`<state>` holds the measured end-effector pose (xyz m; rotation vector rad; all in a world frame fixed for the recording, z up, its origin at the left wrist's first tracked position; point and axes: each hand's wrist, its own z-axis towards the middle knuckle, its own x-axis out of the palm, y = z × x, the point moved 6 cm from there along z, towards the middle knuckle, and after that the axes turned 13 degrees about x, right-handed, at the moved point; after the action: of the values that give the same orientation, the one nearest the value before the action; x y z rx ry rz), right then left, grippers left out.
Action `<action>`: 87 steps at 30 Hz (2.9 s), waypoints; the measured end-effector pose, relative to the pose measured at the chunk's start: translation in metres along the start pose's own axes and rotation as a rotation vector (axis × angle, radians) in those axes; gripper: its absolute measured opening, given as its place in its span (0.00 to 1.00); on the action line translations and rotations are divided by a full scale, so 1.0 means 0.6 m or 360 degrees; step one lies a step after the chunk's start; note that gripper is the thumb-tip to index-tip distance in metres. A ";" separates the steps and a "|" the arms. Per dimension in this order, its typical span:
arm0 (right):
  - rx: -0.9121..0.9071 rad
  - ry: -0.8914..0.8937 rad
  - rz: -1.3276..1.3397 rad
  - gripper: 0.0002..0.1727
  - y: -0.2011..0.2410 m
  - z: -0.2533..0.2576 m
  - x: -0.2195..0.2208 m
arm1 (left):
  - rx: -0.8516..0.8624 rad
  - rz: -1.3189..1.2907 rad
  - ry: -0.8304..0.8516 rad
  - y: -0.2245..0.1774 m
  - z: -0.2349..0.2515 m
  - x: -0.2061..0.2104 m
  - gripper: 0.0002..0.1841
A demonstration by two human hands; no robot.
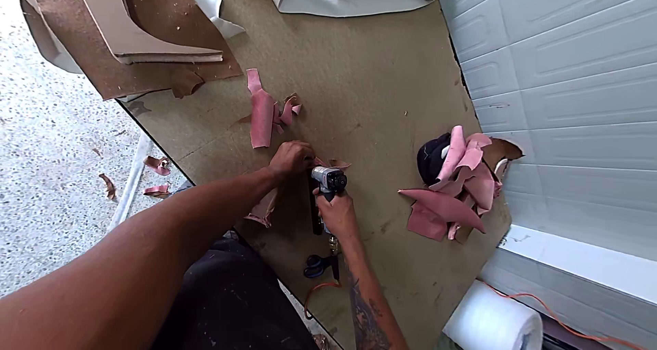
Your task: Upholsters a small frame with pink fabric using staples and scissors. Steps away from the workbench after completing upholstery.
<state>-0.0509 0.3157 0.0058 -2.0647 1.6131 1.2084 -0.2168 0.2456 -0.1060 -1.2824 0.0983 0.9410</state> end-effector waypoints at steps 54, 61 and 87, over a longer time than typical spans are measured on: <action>-0.0404 0.0065 -0.0374 0.10 0.060 0.017 0.016 | -0.0619 0.0160 -0.0742 -0.031 -0.110 -0.028 0.07; -0.0110 -0.0128 -0.0061 0.17 -0.072 -0.057 -0.055 | -0.0805 -0.0072 -0.0674 -0.006 -0.129 -0.100 0.10; 0.0492 -0.1185 0.0464 0.24 -0.530 -0.237 0.191 | -0.0192 -0.0594 0.0483 -0.105 0.058 0.101 0.25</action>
<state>0.3014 0.2586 -0.0786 -1.0239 1.5974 1.4639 -0.1525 0.3087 -0.0789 -1.4865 0.0360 0.4353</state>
